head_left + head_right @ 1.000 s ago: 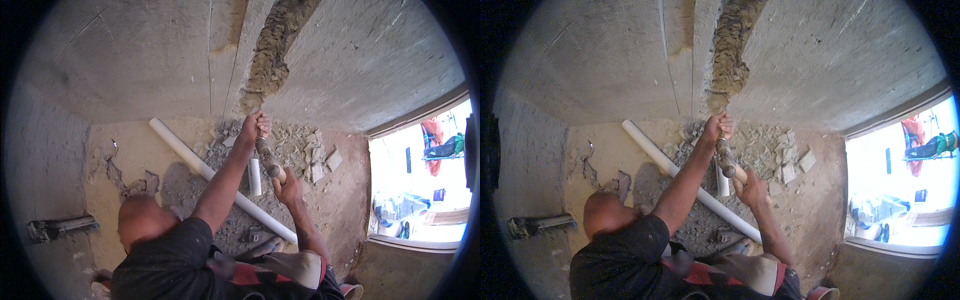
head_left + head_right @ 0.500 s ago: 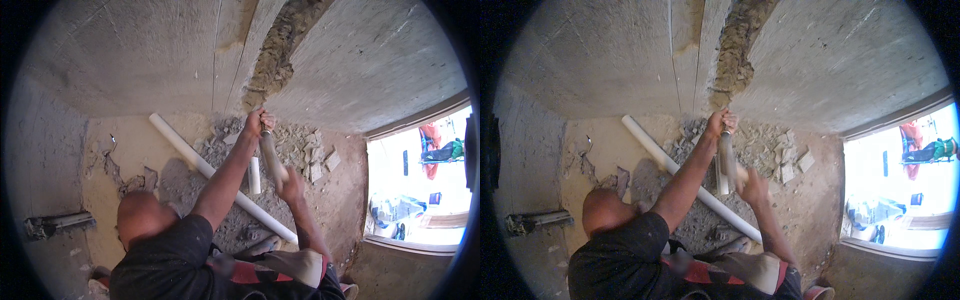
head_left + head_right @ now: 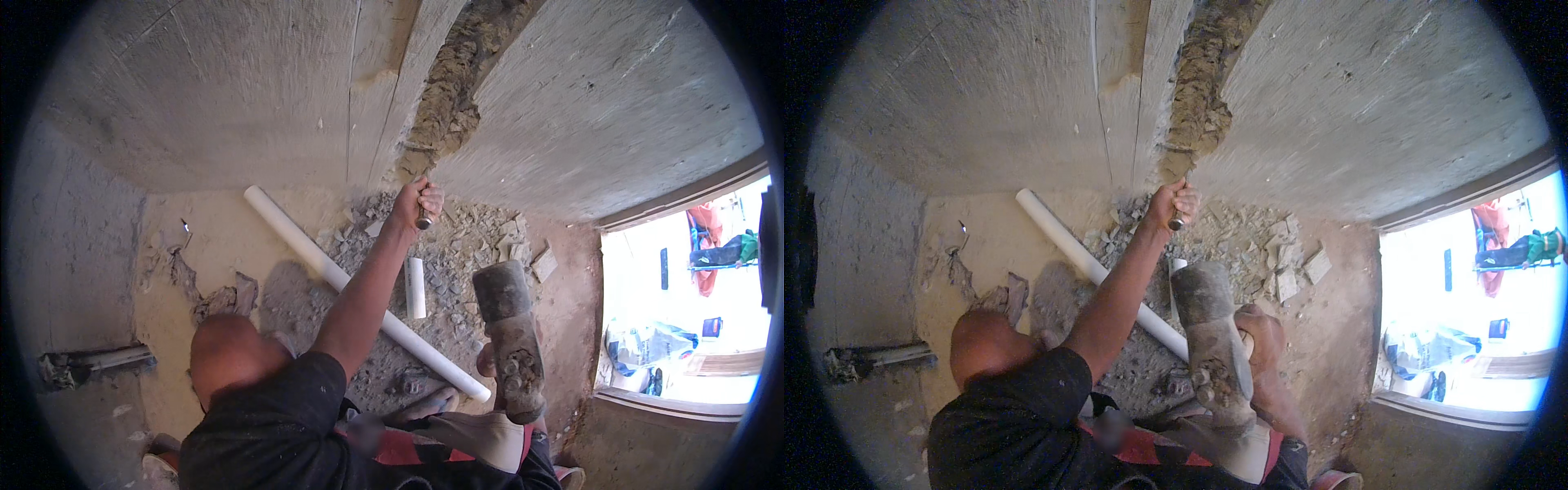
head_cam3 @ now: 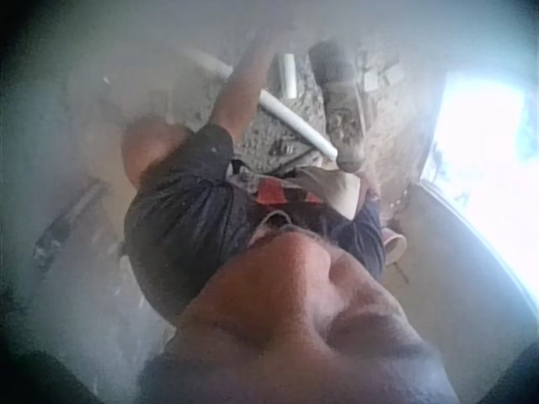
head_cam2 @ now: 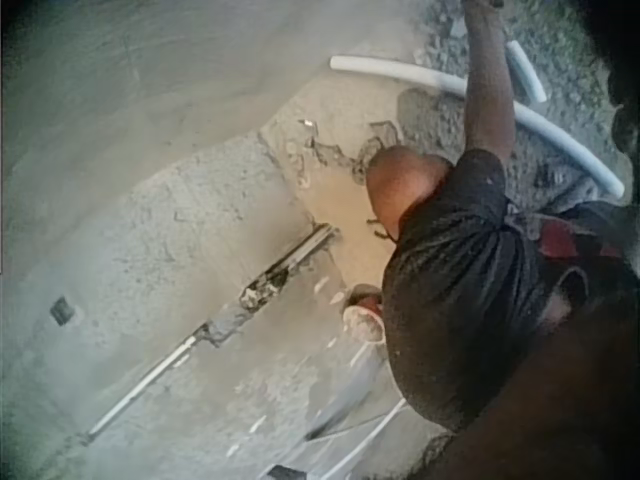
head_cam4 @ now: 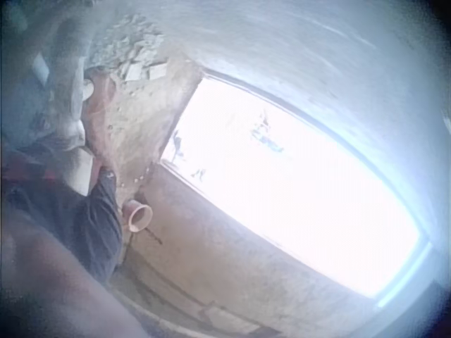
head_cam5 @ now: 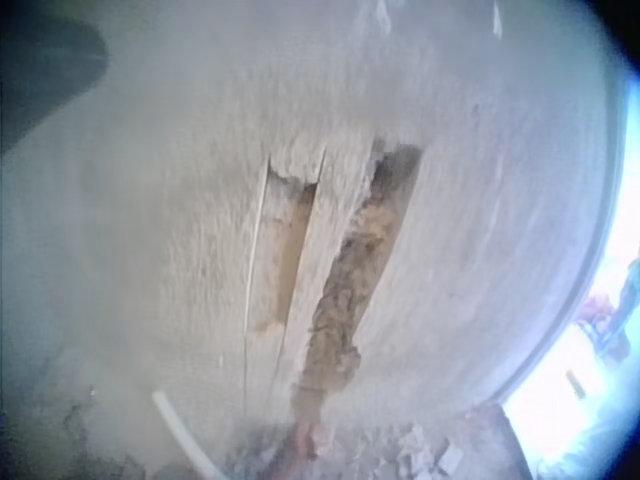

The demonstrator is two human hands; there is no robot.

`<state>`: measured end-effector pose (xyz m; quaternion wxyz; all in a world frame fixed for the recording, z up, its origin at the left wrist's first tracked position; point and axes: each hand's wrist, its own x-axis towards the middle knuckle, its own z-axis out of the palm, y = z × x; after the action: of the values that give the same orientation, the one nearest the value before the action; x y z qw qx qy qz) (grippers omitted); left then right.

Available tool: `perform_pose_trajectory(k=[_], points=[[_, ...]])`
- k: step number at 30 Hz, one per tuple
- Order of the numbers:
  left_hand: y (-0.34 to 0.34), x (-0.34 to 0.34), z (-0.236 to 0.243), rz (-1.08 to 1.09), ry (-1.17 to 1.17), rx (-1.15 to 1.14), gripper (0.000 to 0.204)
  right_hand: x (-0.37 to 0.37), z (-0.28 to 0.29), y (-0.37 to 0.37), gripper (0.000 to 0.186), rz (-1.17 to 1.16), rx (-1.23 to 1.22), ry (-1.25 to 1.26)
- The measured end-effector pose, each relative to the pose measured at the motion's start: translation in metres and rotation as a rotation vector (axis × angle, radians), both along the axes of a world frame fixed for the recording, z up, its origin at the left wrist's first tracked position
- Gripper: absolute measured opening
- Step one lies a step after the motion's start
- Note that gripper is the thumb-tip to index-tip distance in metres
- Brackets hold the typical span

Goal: The person chisels a groove into a concrete wall using a cold chisel and a hammer. The person removes concrete debris from the channel and inserts a section of plastic pipe to test its fit.

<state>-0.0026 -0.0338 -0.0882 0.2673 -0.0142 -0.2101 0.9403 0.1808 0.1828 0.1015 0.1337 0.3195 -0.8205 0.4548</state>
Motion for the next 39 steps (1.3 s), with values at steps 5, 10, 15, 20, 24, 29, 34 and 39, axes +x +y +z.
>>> perform_pose_trajectory(k=[5, 10, 15, 20, 24, 29, 34, 39], points=[[-0.008, -0.002, -0.004, -0.009, 0.004, 0.035, 0.027, -0.008, -0.01, -0.012, 0.034, 0.124, 0.157, 0.116], [-0.005, -0.009, -0.008, -0.079, 0.023, 0.067, 0.031, -0.036, -0.077, -0.025, 0.028, -0.156, 0.527, -0.121], [-0.005, -0.002, -0.005, -0.021, 0.066, -0.063, 0.031, -0.025, -0.045, -0.037, 0.032, -0.241, 0.472, -0.195], [-0.004, -0.006, -0.003, 0.025, -0.094, 0.041, 0.033, -0.006, -0.005, -0.032, 0.027, 0.094, 0.21, 0.139], [0.017, -0.013, 0.004, -0.029, -0.039, 0.076, 0.033, -0.023, -0.086, 0.003, 0.029, -0.031, 0.41, -0.016], [-0.003, -0.02, -0.019, 0.014, 0.153, -0.07, 0.03, -0.032, -0.05, -0.033, 0.035, -0.22, 0.58, -0.18], [0.006, -0.01, 0.0, 0.03, -0.11, 0.067, 0.036, -0.005, -0.008, -0.026, 0.029, 0.105, 0.125, 0.179], [0.018, -0.018, 0.004, 0.038, -0.076, 0.037, 0.029, -0.029, -0.089, 0.002, 0.027, -0.077, 0.373, 0.324]])
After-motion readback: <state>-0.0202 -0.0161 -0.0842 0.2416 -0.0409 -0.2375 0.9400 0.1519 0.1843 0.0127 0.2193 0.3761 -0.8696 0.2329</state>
